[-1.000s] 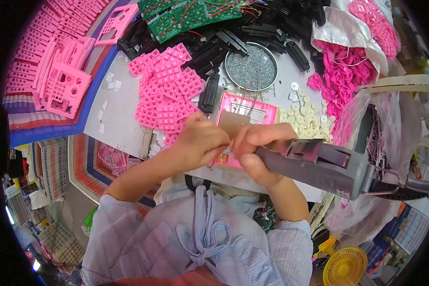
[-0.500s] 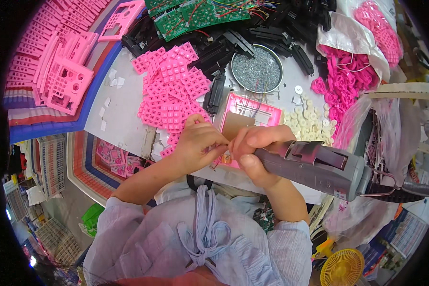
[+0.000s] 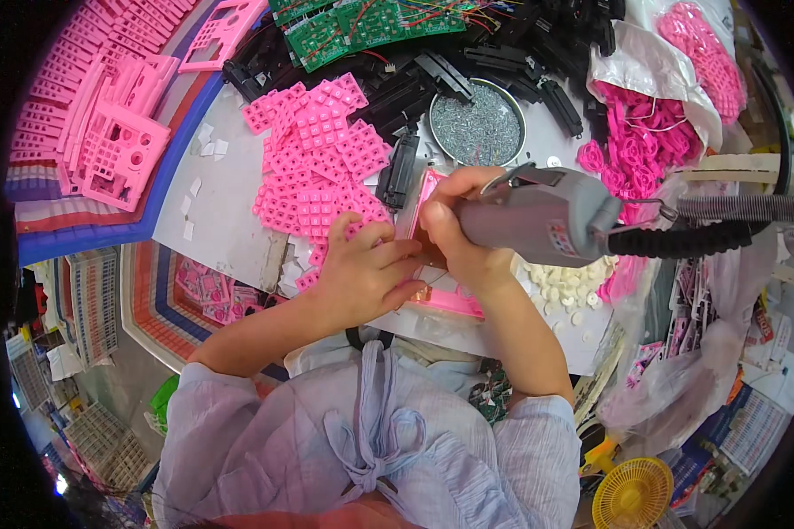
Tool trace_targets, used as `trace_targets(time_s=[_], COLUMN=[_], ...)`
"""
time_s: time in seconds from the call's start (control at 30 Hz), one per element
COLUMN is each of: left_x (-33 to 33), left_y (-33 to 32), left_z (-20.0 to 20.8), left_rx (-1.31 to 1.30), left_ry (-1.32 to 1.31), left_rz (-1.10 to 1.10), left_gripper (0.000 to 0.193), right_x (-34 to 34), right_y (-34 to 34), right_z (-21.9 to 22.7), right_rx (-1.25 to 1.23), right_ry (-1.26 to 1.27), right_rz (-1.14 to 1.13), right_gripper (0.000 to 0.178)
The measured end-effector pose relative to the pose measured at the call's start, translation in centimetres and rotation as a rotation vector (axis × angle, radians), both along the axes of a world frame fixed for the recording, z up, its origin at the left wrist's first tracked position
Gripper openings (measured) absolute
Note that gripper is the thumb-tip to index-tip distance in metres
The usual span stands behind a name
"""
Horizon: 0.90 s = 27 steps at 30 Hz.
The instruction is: Assembling pink toy cash registers by installing internal components and using an electric screwdriver.
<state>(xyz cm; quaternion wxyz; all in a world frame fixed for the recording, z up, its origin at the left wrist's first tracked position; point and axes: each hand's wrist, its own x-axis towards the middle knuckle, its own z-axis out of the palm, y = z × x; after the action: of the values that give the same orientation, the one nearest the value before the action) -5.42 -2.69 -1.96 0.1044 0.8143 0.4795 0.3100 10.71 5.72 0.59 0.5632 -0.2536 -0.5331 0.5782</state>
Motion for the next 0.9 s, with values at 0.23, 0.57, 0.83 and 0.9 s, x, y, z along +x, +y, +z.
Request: trace_targets(time_s=[0.23, 0.57, 0.83, 0.9], left_x=[-0.1, -0.1, 0.0, -0.9], left_y=[-0.1, -2.7, -5.8, -4.5], left_z=[0.0, 0.0, 1.2, 2.9], left_rx=[-0.032, -0.208, -0.610, -0.565], left_ry=[0.071, -0.307, -0.143, -0.140], left_rz=[-0.024, 0.072, 0.156, 0.171], left_gripper=[0.024, 0.048, 0.039, 0.036], right_x=[-0.7, 0.1, 4.5, 7.4], right_y=[0.5, 1.1, -1.3, -2.6], right_z=[-0.5, 1.6, 4.7, 3.0], right_rx=[0.140, 0.114, 0.077, 0.183], right_ry=[-0.223, -0.081, -0.403, -0.772], right_rz=[0.006, 0.027, -0.118, -0.142], right_gripper=[0.024, 0.022, 0.061, 0.069])
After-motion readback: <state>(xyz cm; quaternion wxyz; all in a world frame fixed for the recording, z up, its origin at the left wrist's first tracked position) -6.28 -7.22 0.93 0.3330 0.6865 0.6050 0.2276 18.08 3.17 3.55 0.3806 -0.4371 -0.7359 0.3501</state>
